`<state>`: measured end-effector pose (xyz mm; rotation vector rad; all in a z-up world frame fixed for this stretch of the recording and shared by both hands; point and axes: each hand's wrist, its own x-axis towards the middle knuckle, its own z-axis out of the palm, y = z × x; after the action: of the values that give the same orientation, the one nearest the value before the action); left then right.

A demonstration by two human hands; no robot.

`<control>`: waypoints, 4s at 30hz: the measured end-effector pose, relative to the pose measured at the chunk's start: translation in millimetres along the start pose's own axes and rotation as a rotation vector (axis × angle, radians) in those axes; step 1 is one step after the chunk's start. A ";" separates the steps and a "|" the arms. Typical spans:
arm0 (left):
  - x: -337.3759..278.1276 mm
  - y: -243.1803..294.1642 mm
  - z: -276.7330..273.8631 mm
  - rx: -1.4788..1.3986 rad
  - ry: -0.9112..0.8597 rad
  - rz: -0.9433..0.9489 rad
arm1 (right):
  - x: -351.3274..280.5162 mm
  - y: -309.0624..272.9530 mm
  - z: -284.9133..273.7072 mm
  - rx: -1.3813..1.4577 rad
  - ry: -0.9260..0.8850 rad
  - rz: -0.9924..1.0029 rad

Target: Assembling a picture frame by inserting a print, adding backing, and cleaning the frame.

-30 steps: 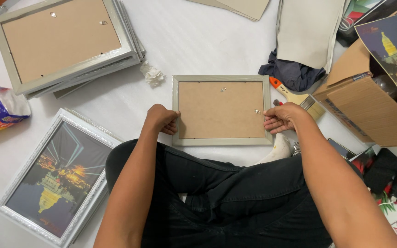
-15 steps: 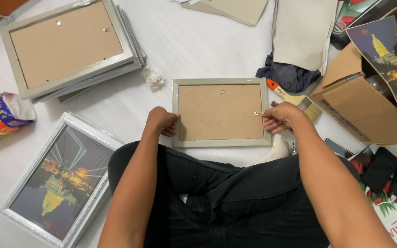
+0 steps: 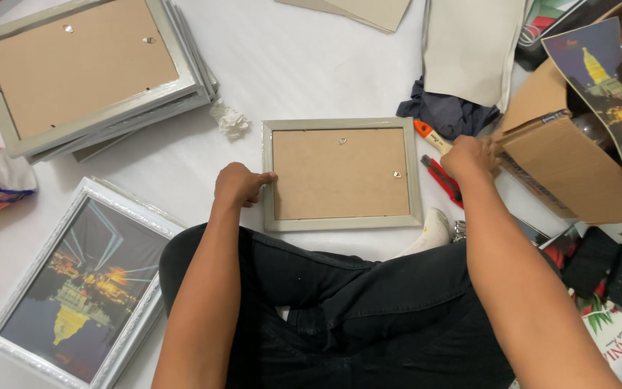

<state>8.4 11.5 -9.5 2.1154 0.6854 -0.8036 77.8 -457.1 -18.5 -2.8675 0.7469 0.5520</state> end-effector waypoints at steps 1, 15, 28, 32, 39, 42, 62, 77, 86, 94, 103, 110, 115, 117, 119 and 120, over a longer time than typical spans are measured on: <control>2.5 -0.4 1.1 -0.001 0.006 -0.011 | 4.4 -1.1 9.6 0.000 -0.008 -0.009; 2.0 4.9 -0.9 0.092 0.014 -0.012 | -36.3 -19.5 -27.1 -0.133 0.221 -0.035; -4.2 -3.8 5.8 0.113 0.063 0.203 | -295.1 -166.7 22.3 1.003 0.032 -0.609; -16.5 1.2 -0.4 0.161 0.013 0.210 | -295.3 -160.0 37.9 0.925 -0.157 -0.563; -0.6 0.7 7.7 0.216 0.030 0.236 | -203.8 -59.8 -18.6 0.365 0.005 -0.269; -5.8 4.7 4.1 0.231 0.004 0.243 | -178.3 -16.1 -42.4 0.264 0.063 -0.261; -9.0 8.4 -0.7 0.229 -0.041 0.237 | -101.1 -63.0 -73.9 0.454 0.103 -0.603; -1.4 3.8 5.5 0.245 -0.019 0.267 | -208.5 -7.1 -78.4 0.435 -0.302 -0.539; 37.7 -10.1 11.6 0.064 0.188 0.180 | -218.4 -58.4 -54.4 0.458 -0.230 -0.467; 27.0 -5.6 -1.4 -0.288 0.165 0.155 | -212.2 -186.0 -40.2 0.676 -0.139 -0.927; -0.7 6.4 -17.3 -0.386 0.159 0.104 | -205.5 -229.1 7.9 0.119 -0.083 -1.223; 6.6 10.1 -9.7 -0.240 0.124 0.146 | -268.0 -170.4 2.0 0.092 -0.321 -1.187; 9.5 9.5 -6.2 -0.160 0.093 0.167 | -223.9 -198.0 -25.5 0.596 -0.257 -0.758; 20.5 5.8 -1.6 -0.143 0.080 0.193 | -208.1 -225.1 -40.1 1.013 -0.188 -0.420; 21.6 5.6 -2.6 -0.133 0.061 0.211 | -176.1 -228.1 -34.9 1.080 -0.165 -0.394; 21.5 4.6 -2.2 -0.127 0.040 0.222 | -160.6 -228.5 -31.6 1.140 -0.149 -0.366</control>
<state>26.4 15.1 -21.8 2.0528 0.4977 -0.5824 70.1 -193.4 78.5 -1.7950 0.3084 0.1696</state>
